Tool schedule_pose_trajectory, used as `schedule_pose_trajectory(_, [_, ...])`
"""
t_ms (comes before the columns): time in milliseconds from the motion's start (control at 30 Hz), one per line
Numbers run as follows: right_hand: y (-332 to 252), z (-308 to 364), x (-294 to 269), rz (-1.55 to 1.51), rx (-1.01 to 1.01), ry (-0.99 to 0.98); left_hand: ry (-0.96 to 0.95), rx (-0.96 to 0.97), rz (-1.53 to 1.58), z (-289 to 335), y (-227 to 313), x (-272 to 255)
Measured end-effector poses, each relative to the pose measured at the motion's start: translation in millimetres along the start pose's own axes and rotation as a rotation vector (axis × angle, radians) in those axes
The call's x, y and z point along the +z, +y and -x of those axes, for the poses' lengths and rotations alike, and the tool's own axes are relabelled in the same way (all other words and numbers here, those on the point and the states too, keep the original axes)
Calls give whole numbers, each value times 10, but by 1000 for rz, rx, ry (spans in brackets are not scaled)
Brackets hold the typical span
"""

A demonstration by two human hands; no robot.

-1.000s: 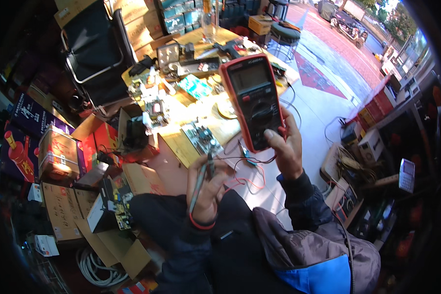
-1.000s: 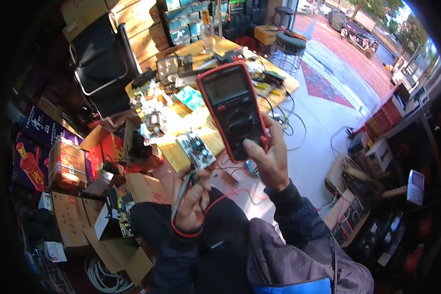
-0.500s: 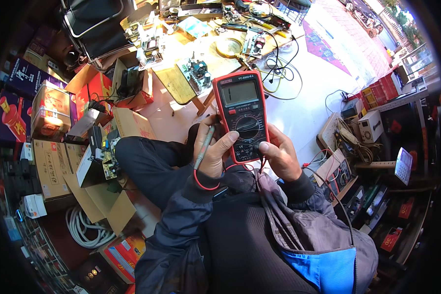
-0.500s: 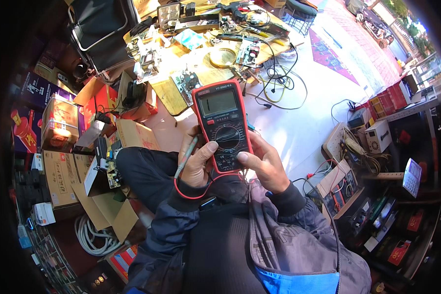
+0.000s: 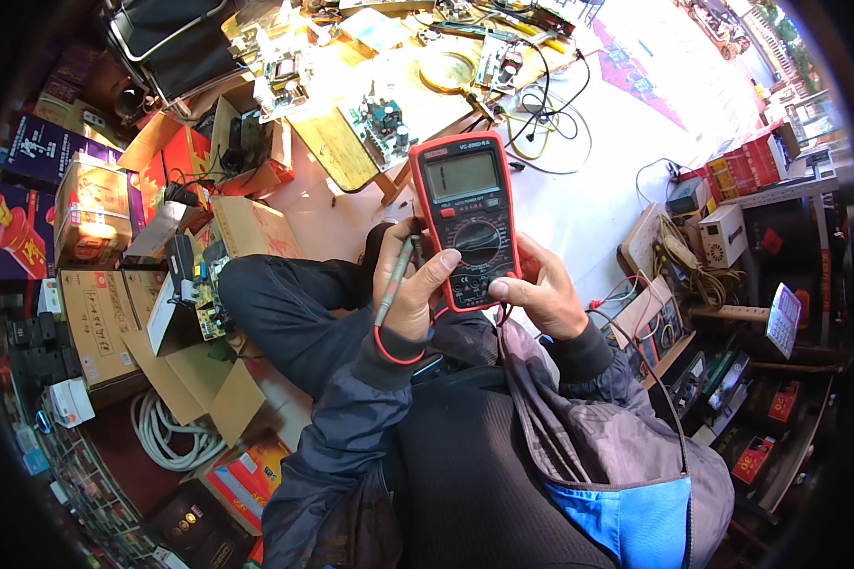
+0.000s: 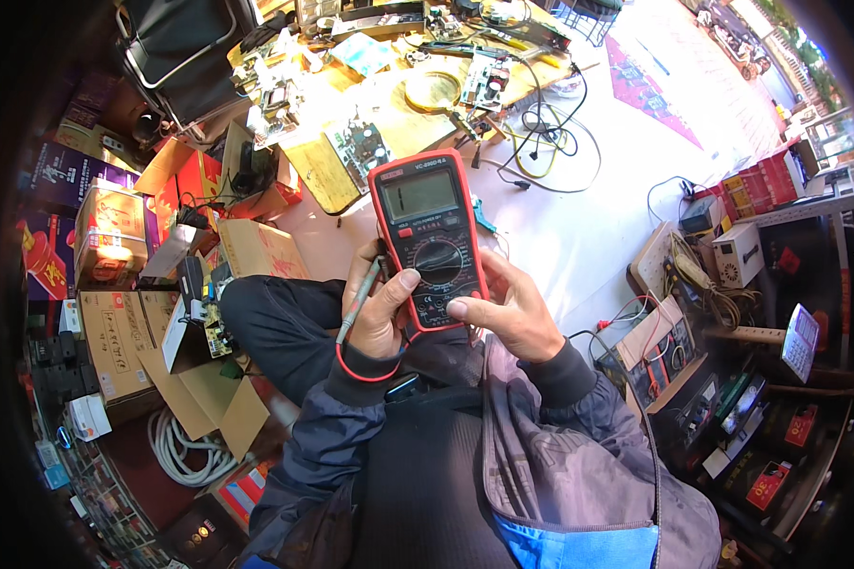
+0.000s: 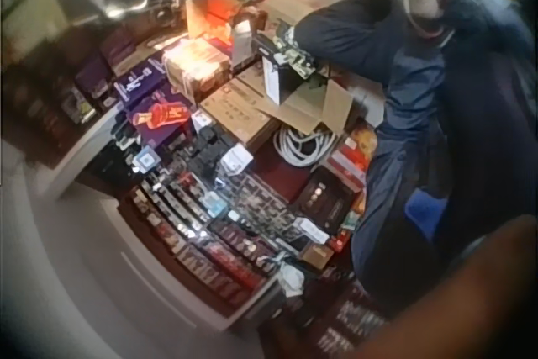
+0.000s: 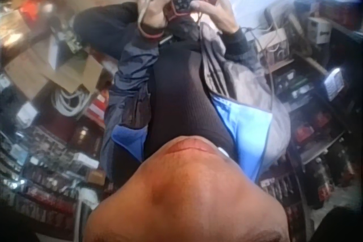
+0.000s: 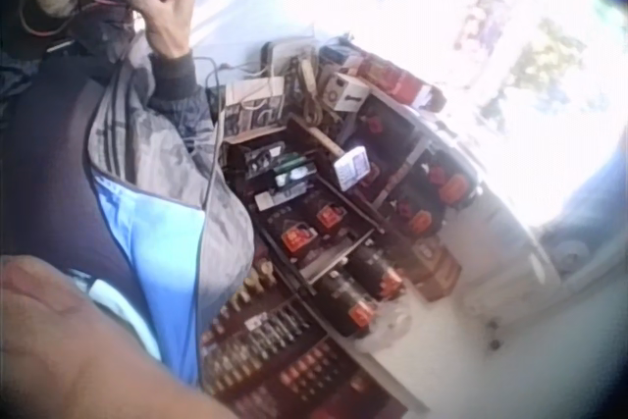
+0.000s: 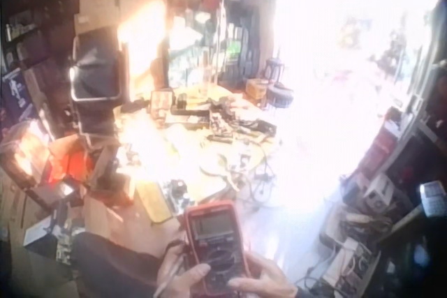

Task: The person retrieves circuit boards from a cardboard box and uses a multimeter to test components. They then use a soldering iron to work on a green circuit board and continue testing with the multimeter.

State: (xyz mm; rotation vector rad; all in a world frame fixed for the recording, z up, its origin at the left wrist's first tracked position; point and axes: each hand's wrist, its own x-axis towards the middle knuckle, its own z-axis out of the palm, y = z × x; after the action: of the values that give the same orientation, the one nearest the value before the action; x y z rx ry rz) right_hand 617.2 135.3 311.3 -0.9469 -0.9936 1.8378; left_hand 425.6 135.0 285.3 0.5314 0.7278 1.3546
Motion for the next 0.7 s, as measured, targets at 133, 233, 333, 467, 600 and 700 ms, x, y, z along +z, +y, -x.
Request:
schedule_pose_trajectory(133, [4,-65,-6,-26,24,28,13,-22,-13,-43,15,-11])
schedule_pose_trajectory(233, [30,-118,-17,-28,19,27,12,-58,-45,-71,67,-27])
schedule_pose_trajectory(333, [30,-168,-20,-26,52,-6,5,-90,-54,-79,129,-70])
schedule_pose_trajectory(467, [-45,-229,-17,75,0,14,51,-114,-60,-2,146,-167])
schedule_pose_trajectory(600, [-67,-323,22,988,-598,159,123,-84,-166,72,69,-280])
schedule_pose_trajectory(700, [24,-445,75,1083,-629,-21,146,-90,-230,129,30,-335])
